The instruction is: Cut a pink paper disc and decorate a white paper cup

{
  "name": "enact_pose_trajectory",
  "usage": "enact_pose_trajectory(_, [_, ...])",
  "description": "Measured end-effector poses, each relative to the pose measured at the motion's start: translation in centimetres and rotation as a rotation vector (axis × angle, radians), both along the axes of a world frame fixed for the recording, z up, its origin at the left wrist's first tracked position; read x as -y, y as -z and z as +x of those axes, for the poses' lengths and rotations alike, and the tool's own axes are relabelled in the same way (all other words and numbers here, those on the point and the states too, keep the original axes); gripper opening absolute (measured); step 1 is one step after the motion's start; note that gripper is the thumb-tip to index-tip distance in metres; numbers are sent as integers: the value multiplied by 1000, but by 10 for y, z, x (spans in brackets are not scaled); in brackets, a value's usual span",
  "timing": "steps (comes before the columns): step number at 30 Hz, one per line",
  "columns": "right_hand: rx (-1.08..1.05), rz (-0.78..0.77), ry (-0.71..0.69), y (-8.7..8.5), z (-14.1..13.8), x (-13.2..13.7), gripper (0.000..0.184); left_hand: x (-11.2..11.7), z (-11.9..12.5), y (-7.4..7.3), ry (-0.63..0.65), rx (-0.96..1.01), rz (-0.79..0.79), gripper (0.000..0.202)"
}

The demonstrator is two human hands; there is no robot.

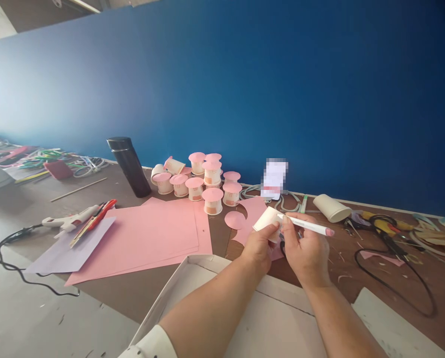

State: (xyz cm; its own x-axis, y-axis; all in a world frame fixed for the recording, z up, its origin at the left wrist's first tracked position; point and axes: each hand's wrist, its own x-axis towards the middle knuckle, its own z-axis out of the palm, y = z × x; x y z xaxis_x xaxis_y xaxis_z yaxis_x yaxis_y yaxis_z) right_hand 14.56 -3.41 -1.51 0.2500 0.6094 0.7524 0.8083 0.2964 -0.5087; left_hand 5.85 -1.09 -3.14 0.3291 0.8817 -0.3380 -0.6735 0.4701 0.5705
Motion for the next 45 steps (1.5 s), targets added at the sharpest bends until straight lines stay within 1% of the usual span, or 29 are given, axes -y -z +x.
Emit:
enact_pose_trajectory(5, [19, -8, 21, 1, 1, -1, 24, 0, 0, 0, -3, -11, 12, 51])
enact_pose_trajectory(11, [65, 38, 31, 2, 1, -2, 22, 1, -1, -2, 10, -19, 11, 53])
enact_pose_trajectory(19, [90, 55, 64, 3, 1, -2, 21, 2, -2, -4, 40, -28, 10, 57])
enact_pose_trajectory(26, [93, 53, 81, 2, 0, -1, 23, 2, -2, -6, 30, -8, -45, 49])
enact_pose_trajectory(30, [88, 47, 69, 2, 1, -2, 23, 1, -1, -3, 26, 1, -45, 48])
enact_pose_trajectory(36, [57, 20, 56, 4, 1, -2, 19, -2, -1, 0, -70, 5, -39, 39])
enact_pose_trajectory(41, [41, 5, 55, 4, 1, -2, 19, -1, -4, -3, -31, 25, -83, 40])
enact_pose_trajectory(45, [49, 9, 55, 2, 0, -1, 19, 0, -5, -5, -27, 40, -104, 38])
